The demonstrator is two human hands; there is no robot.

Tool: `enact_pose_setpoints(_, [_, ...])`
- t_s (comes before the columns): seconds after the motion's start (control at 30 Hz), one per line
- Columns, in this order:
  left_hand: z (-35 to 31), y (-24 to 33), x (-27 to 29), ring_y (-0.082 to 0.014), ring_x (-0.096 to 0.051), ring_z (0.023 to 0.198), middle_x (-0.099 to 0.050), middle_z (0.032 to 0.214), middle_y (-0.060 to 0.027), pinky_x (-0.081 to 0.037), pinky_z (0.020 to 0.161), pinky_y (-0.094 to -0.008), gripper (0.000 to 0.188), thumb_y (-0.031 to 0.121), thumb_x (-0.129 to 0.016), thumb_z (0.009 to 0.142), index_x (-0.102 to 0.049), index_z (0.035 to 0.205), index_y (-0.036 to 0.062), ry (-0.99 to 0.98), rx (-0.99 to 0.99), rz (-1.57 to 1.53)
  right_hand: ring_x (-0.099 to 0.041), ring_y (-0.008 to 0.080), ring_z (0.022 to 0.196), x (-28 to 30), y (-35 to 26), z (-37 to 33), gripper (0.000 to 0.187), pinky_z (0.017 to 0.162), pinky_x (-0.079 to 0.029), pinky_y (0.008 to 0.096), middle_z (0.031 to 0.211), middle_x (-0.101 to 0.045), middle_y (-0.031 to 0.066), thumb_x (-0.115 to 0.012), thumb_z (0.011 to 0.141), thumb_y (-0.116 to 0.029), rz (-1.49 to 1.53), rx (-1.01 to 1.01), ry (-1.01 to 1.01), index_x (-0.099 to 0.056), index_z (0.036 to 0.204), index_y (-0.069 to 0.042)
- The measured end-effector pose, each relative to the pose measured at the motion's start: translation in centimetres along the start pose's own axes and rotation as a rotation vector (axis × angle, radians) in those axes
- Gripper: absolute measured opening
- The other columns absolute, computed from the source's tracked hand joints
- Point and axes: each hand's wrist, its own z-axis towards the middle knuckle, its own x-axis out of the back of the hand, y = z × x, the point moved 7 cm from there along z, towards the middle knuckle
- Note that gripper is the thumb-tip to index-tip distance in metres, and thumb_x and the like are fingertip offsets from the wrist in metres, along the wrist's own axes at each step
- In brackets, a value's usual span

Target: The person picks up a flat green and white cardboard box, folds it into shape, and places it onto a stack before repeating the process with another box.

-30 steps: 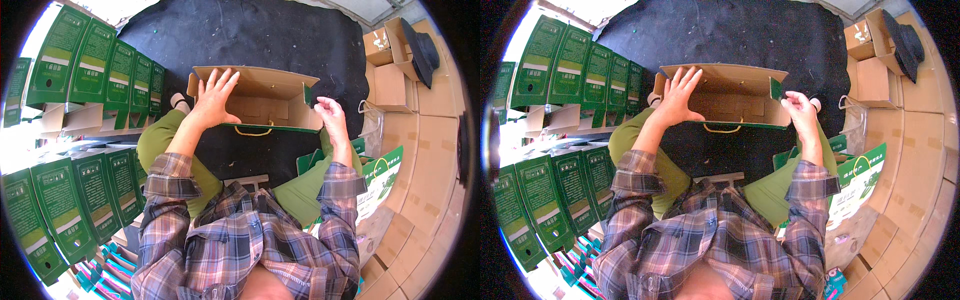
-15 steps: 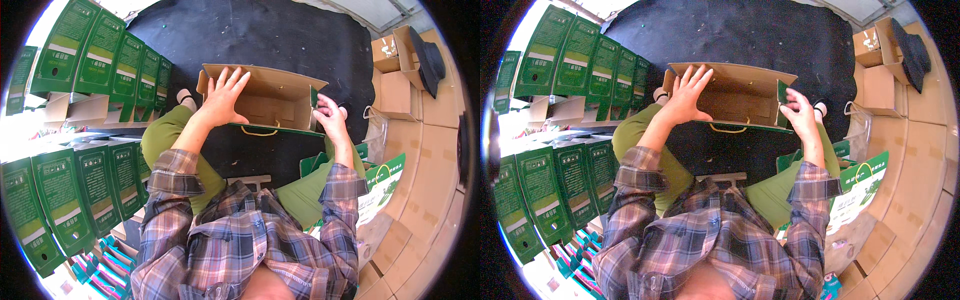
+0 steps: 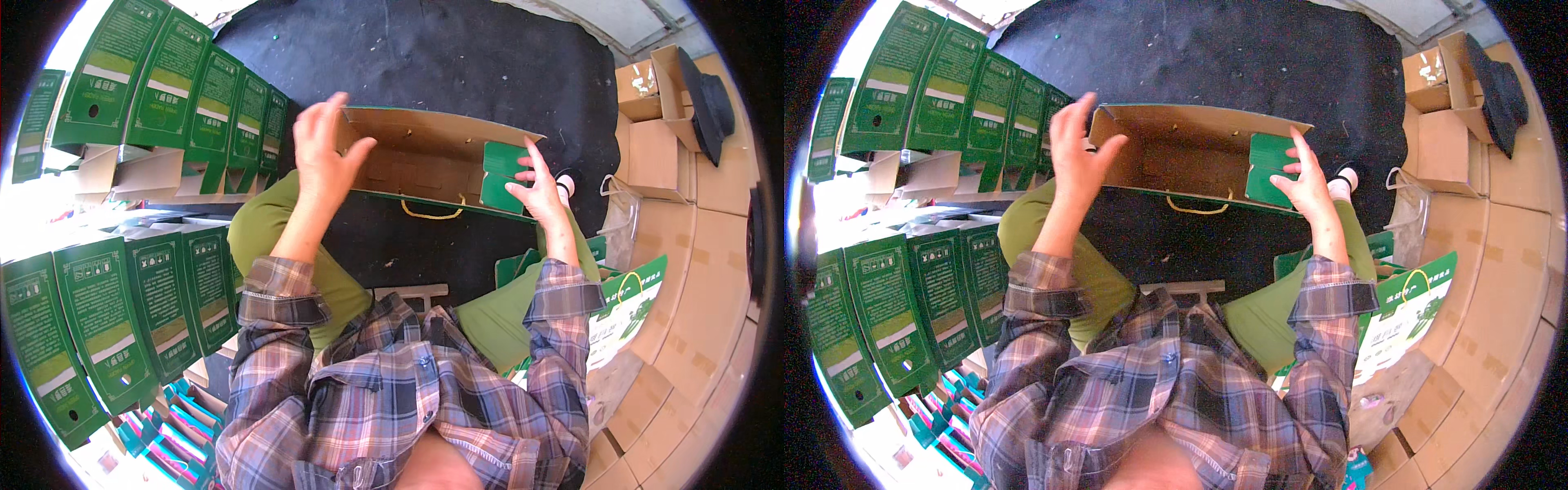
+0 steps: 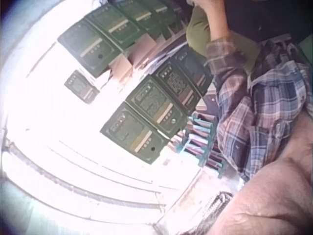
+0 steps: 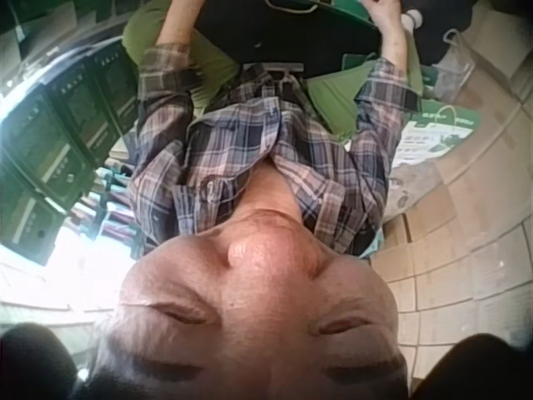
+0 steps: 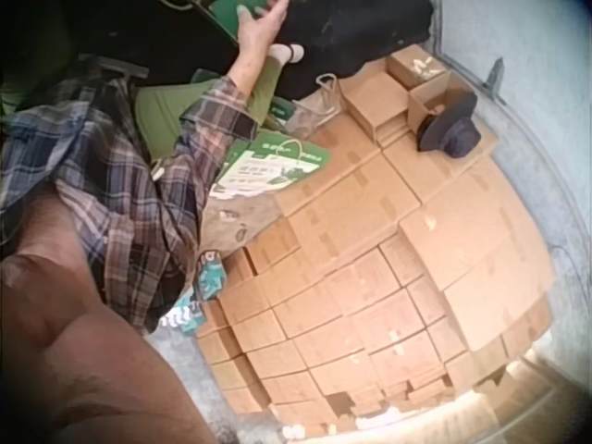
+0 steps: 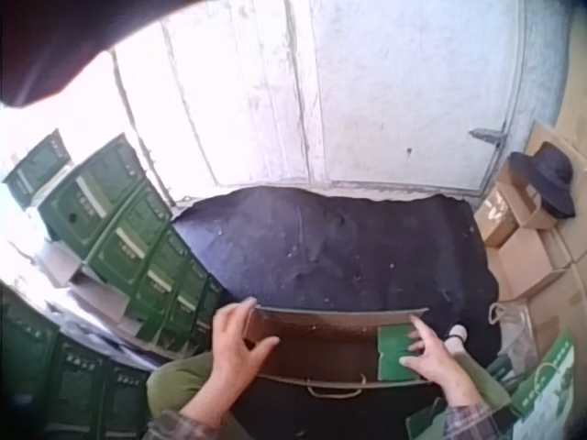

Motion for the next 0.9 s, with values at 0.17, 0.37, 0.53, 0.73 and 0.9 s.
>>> enact_pose_setpoints(0.17, [-2.8, -6.6, -2.2, -0.0245, -0.057, 0.092, -0.052, 0.112, -0.0160, -0.050, 0.082, -0.0364, 0.088, 0.022, -0.086, 0.061, -0.042, 0.135, 0.0049, -0.230, 0.437, -0.176, -0.057, 0.0230, 0.097, -0.4, -0.3, 0.2, 0.098, 0.077, -0.053, 0.0356, 0.125, -0.047, 0.0161, -0.074, 0.069, 0.002, -0.030, -0.006, -0.032, -0.024, 0.149, -0.025])
enact_pose_setpoints(0.37, [-4.3, -5.8, -4.8, -0.0250, -0.059, 0.099, -0.054, 0.116, -0.0162, -0.050, 0.085, -0.0377, 0.078, 0.020, -0.079, 0.070, -0.043, 0.137, 0.0044, -0.556, 0.428, -0.224, -0.057, 0.0245, 0.097, -0.5, -0.1, 0.0, 0.100, 0.078, -0.053, 0.0363, 0.125, -0.048, 0.0174, -0.075, 0.069, 0.000, -0.049, -0.014, -0.050, -0.021, 0.150, -0.023])
enact_pose_setpoints(0.53, [-5.2, -4.9, -6.7, -0.0293, -0.049, 0.123, -0.047, 0.136, -0.0224, -0.041, 0.101, -0.0375, 0.092, 0.035, -0.080, 0.072, -0.032, 0.143, 0.0010, -0.890, 0.488, -0.479, -0.059, 0.0235, 0.095, 0.0, 0.7, 0.2, 0.094, 0.077, -0.053, 0.0357, 0.124, -0.051, 0.0186, -0.073, 0.074, -0.003, -0.033, -0.001, -0.044, -0.021, 0.150, -0.024])
enact_pose_setpoints(0.73, [-5.9, -6.2, -6.5, -0.0312, -0.046, 0.128, -0.050, 0.134, -0.0242, -0.038, 0.104, -0.0352, 0.099, 0.036, -0.084, 0.066, -0.033, 0.144, 0.0044, -1.025, 0.341, -0.353, -0.061, 0.0217, 0.097, 0.1, 0.4, 0.2, 0.072, 0.076, -0.051, 0.0341, 0.129, -0.051, 0.0183, -0.065, 0.089, -0.019, 0.126, -0.137, -0.053, -0.025, 0.149, -0.023])
enact_pose_setpoints(0.9, [-5.1, -6.7, -7.0, -0.0296, -0.052, 0.121, -0.055, 0.128, -0.0210, -0.042, 0.099, -0.0362, 0.082, 0.027, -0.082, 0.068, -0.043, 0.137, 0.0053, -0.838, 0.544, -0.400, -0.060, 0.0194, 0.101, 0.8, 1.7, 0.3, 0.057, 0.079, -0.050, 0.0320, 0.129, -0.053, 0.0168, -0.059, 0.093, -0.030, 0.254, -0.235, -0.001, -0.036, 0.145, -0.019])
